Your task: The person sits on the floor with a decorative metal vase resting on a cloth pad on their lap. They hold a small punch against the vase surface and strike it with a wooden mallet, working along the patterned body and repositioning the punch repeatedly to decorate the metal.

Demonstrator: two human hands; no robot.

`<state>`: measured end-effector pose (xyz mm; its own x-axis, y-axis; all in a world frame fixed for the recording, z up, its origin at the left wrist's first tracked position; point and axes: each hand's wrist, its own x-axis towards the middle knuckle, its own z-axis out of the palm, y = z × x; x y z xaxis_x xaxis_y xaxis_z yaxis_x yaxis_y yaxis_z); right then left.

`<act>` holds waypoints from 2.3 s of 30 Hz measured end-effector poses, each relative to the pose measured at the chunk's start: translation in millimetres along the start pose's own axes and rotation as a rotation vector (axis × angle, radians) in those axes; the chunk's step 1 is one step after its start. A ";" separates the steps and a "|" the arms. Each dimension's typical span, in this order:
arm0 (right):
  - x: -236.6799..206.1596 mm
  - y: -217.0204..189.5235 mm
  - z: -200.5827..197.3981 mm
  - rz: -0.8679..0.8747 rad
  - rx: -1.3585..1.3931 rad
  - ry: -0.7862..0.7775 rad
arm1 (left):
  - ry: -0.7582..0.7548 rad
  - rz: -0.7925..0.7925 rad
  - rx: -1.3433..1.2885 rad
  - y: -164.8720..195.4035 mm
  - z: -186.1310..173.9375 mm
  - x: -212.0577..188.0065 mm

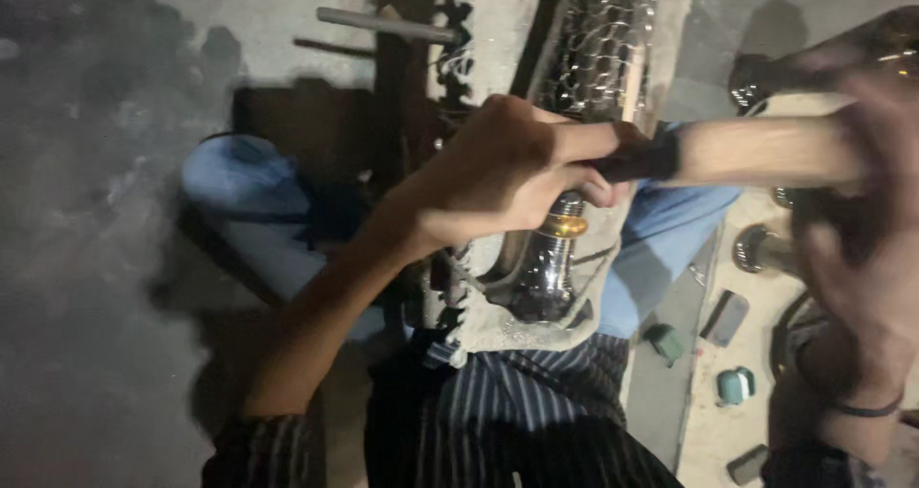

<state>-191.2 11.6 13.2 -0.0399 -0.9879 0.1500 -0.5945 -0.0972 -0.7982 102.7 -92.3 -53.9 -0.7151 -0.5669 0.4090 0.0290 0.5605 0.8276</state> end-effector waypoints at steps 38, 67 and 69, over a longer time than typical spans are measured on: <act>161.7 -62.5 45.9 -0.050 -0.529 -0.672 | 0.780 -0.500 -0.241 38.4 16.9 -15.5; -36.5 36.1 69.3 0.394 0.010 0.255 | -0.124 0.082 -0.009 3.4 13.5 37.0; -35.0 36.3 60.5 0.068 -0.069 0.267 | -0.119 0.118 -0.027 2.8 12.4 36.2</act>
<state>-162.9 35.3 -56.3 -0.2861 -0.9241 0.2533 -0.6358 -0.0147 -0.7717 68.3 -103.7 -41.5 -0.7830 -0.4219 0.4571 0.1350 0.6020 0.7870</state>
